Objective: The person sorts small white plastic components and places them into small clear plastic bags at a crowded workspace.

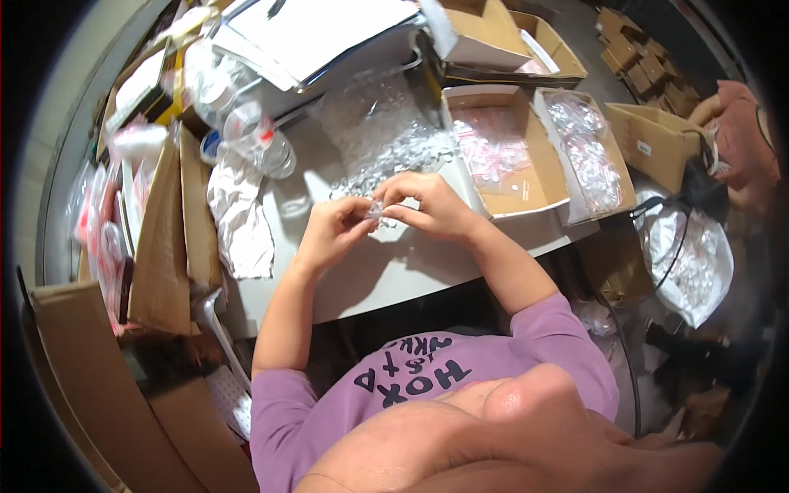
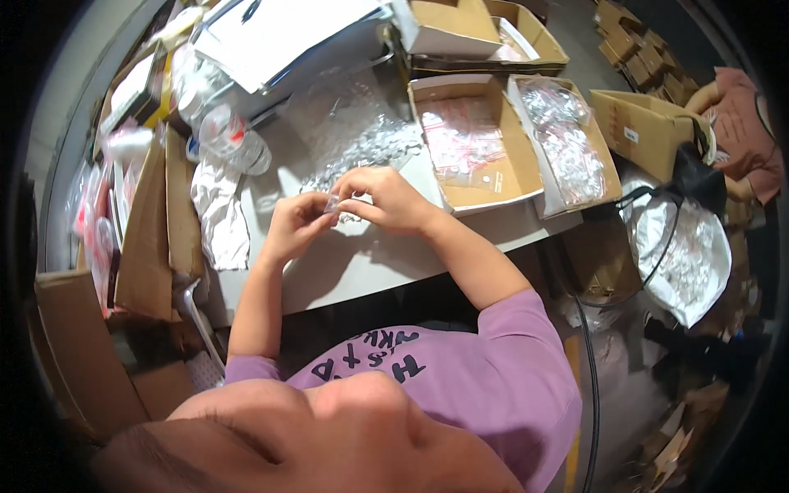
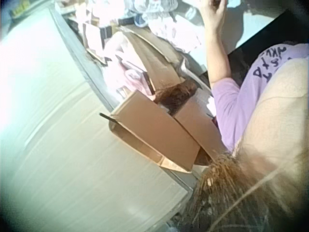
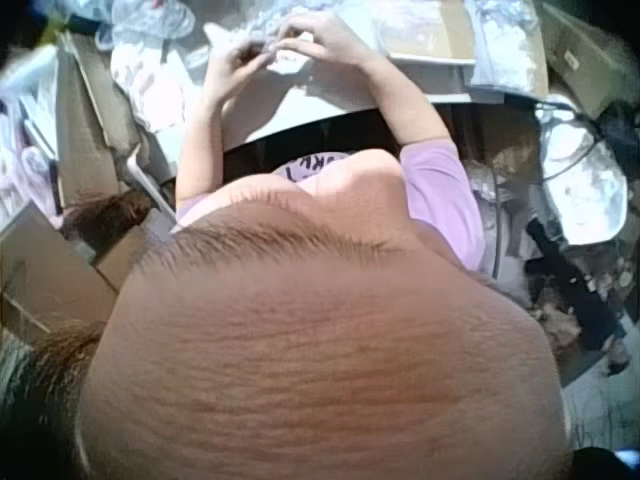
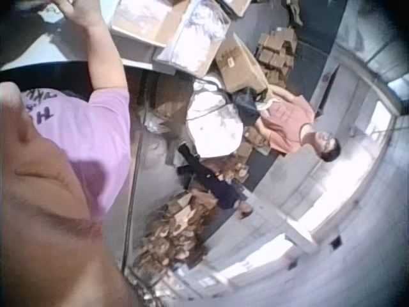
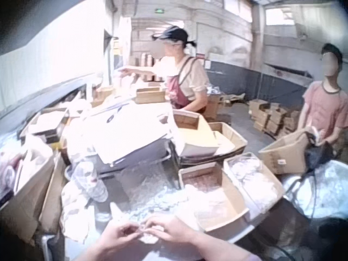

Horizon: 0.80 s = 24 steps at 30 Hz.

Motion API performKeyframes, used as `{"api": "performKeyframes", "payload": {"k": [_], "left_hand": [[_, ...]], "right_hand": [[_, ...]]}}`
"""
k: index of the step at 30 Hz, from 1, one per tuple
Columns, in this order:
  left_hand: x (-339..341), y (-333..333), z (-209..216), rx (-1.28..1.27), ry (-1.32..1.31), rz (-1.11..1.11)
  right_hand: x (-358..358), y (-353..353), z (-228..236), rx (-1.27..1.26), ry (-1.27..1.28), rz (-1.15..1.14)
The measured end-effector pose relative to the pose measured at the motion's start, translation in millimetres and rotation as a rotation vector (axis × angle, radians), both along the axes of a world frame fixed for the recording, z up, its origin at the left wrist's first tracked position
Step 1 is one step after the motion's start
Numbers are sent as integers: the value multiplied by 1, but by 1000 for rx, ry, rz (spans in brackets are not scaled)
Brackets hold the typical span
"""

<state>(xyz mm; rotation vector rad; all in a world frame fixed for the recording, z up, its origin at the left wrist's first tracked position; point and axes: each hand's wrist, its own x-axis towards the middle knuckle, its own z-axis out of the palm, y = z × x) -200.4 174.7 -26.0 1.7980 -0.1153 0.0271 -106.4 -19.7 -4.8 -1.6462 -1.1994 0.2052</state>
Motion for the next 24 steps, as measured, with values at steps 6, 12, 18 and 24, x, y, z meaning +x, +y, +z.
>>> {"api": "performKeyframes", "payload": {"k": [6, 12, 18, 24], "left_hand": [[2, 1, 6, 178, -208, 49], [2, 0, 6, 257, -299, 42], [1, -3, 12, 285, -342, 60], [1, -1, 7, 273, -300, 28]], "right_hand": [[-2, 0, -10, -36, -165, -101], [-5, 2, -12, -26, -177, -47], [-10, 4, -6, -1, -81, -25], [-10, 6, -13, -82, -168, 26]]}}
